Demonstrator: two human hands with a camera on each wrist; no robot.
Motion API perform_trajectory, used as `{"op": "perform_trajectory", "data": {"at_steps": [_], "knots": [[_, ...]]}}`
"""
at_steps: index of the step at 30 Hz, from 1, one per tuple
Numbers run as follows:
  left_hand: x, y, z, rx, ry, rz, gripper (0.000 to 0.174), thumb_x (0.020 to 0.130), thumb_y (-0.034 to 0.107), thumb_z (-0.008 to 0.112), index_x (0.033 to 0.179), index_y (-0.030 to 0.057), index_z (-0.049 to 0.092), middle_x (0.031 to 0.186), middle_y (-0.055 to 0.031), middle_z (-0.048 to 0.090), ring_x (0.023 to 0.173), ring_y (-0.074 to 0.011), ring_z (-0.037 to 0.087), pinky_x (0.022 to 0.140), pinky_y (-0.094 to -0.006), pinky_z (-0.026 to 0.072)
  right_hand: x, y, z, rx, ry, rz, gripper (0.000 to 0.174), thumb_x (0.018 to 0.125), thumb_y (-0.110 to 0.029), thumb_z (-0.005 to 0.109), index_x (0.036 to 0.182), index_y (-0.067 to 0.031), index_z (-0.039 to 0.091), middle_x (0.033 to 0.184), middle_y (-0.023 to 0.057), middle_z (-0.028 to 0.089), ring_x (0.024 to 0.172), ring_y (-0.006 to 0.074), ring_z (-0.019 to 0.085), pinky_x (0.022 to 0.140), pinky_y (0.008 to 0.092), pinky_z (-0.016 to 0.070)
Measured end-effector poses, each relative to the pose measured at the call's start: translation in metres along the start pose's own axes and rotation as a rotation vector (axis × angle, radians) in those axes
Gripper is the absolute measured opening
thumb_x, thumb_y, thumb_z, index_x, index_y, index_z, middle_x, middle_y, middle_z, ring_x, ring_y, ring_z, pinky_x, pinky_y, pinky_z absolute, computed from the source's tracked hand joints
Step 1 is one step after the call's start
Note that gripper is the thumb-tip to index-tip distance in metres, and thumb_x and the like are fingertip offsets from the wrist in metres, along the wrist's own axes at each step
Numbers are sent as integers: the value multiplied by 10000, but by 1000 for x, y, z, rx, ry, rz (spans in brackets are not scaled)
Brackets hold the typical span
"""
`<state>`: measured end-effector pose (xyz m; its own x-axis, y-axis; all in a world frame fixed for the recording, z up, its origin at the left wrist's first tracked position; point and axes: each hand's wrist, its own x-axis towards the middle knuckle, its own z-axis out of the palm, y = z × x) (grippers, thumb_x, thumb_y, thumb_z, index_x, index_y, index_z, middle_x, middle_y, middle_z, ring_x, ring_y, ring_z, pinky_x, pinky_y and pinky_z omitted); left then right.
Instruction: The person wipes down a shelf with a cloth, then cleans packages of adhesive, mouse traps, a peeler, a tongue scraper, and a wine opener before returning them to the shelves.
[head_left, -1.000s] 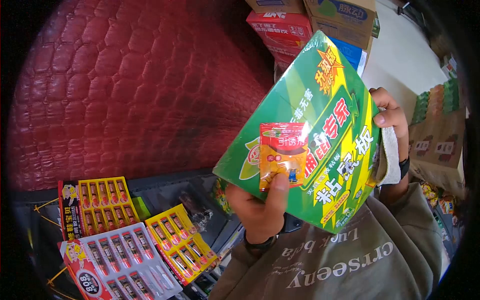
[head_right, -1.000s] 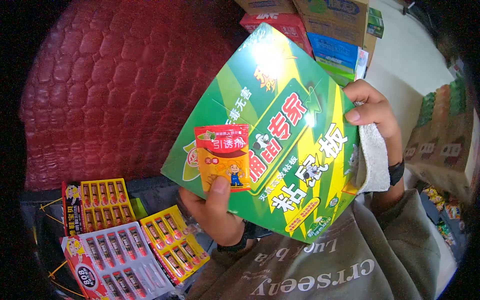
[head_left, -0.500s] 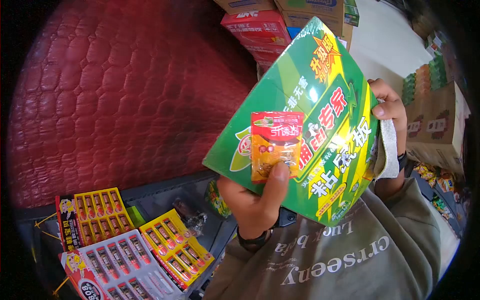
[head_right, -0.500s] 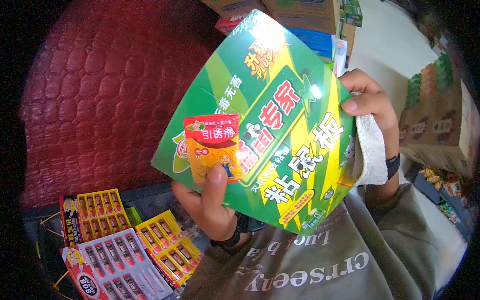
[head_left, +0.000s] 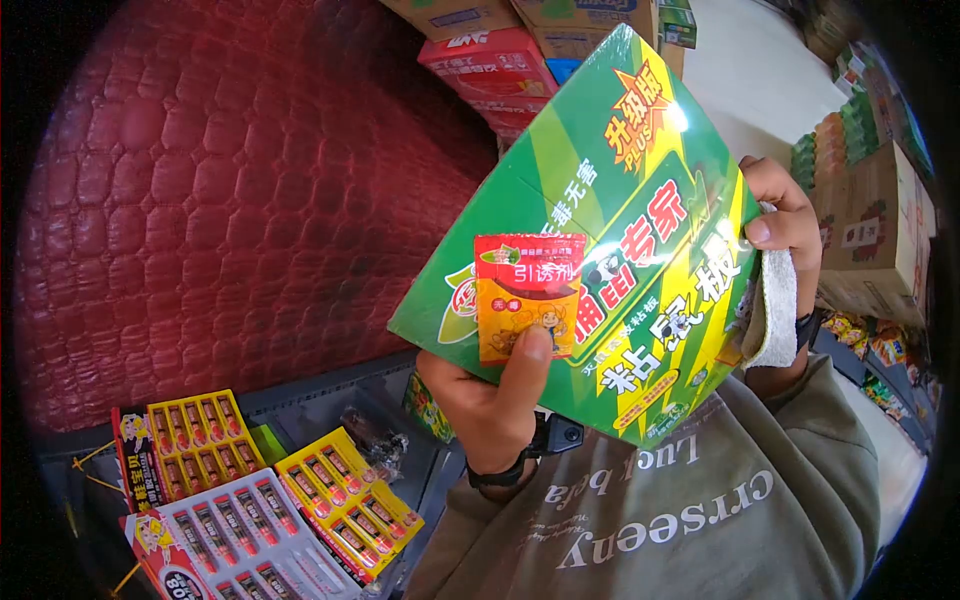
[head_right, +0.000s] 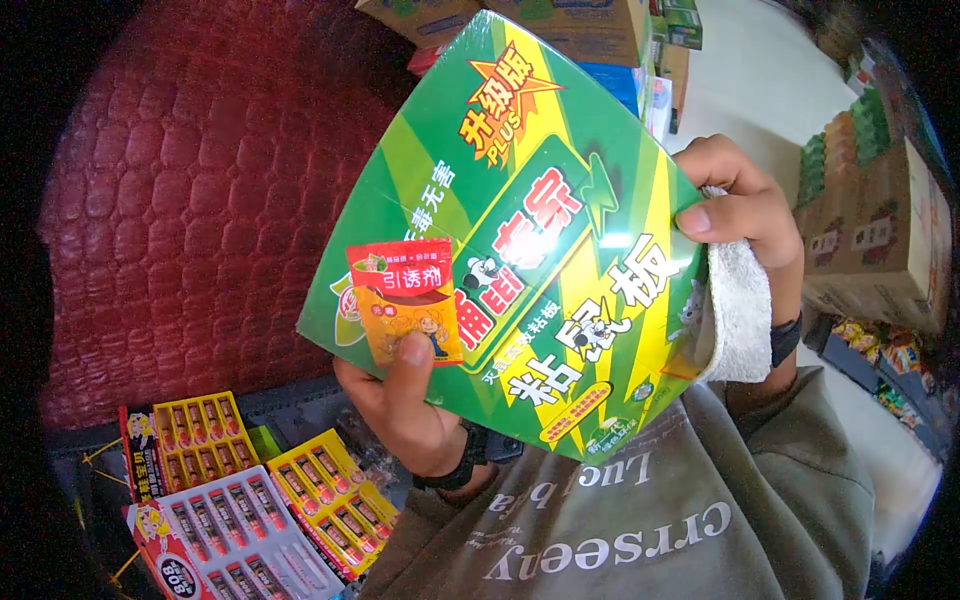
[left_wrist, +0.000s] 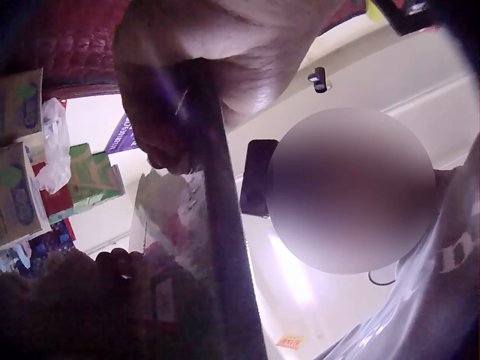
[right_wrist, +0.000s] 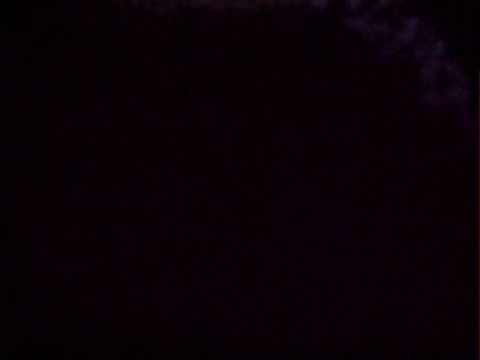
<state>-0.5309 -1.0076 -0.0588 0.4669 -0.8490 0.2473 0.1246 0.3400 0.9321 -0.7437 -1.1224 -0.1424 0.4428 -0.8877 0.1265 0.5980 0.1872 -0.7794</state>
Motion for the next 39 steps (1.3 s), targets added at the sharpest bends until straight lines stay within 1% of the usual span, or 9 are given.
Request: {"op": "perform_trajectory", "data": {"at_steps": [10,16,20,23,26,28,30,32,39], "knots": [[-4,0,0,-34,32,-7,298,784,-2,633,1055,-67,529,968,-106,621,814,-120,601,729,-268,489,0,-2,-1,-61,1,-22,295,678,-87,596,923,78,588,897,147,611,832,227,590,805,309,443],[-10,-11,-26,173,-95,52,400,904,154,458,1247,-45,404,1196,-230,510,1061,-276,554,892,-404,461,0,1,11,-1,87,31,312,675,-135,616,882,96,584,854,180,597,786,241,592,771,329,458],[-4,-8,-24,-332,-136,-121,414,961,288,374,1255,0,424,1238,-188,510,1097,-254,545,896,-417,461,3,4,2,31,44,60,314,681,-122,619,895,106,584,881,201,607,806,255,607,786,350,470],[-6,-9,-25,-347,-84,-128,436,963,327,358,1260,14,424,1242,-160,515,1096,-256,548,909,-430,456,4,7,6,71,59,42,309,685,-111,608,896,114,583,869,205,615,767,253,618,767,346,489],[-8,-11,-26,-292,-61,-96,434,966,316,355,1257,2,422,1241,-171,511,1093,-264,549,906,-433,459,1,4,22,109,128,59,298,689,-104,592,888,117,581,843,202,618,717,247,624,738,336,505],[-14,-19,-28,193,-31,148,419,963,294,372,1245,-11,430,1229,-181,516,1085,-263,554,894,-424,468,3,3,19,82,143,89,293,689,-103,582,882,118,579,818,198,618,687,244,626,719,328,512],[-14,-19,-27,221,-37,144,394,959,259,395,1230,-24,439,1212,-188,524,1071,-257,562,881,-410,476,4,7,-2,57,51,113,310,699,-64,588,964,97,579,915,190,634,818,236,623,808,334,482],[-6,-7,-18,-209,-82,-105,361,953,212,424,1214,-36,450,1189,-193,536,1051,-245,572,868,-392,483,4,6,-12,28,-15,123,336,703,-52,598,1012,80,583,964,176,642,892,227,615,862,332,455],[7,-5,-1,46,26,-204,305,878,121,543,1135,-39,508,1054,-127,601,912,-174,616,809,-315,488,4,-16,-18,-408,-179,-21,371,706,-95,628,1039,68,606,966,144,643,887,201,597,809,291,432]]}}
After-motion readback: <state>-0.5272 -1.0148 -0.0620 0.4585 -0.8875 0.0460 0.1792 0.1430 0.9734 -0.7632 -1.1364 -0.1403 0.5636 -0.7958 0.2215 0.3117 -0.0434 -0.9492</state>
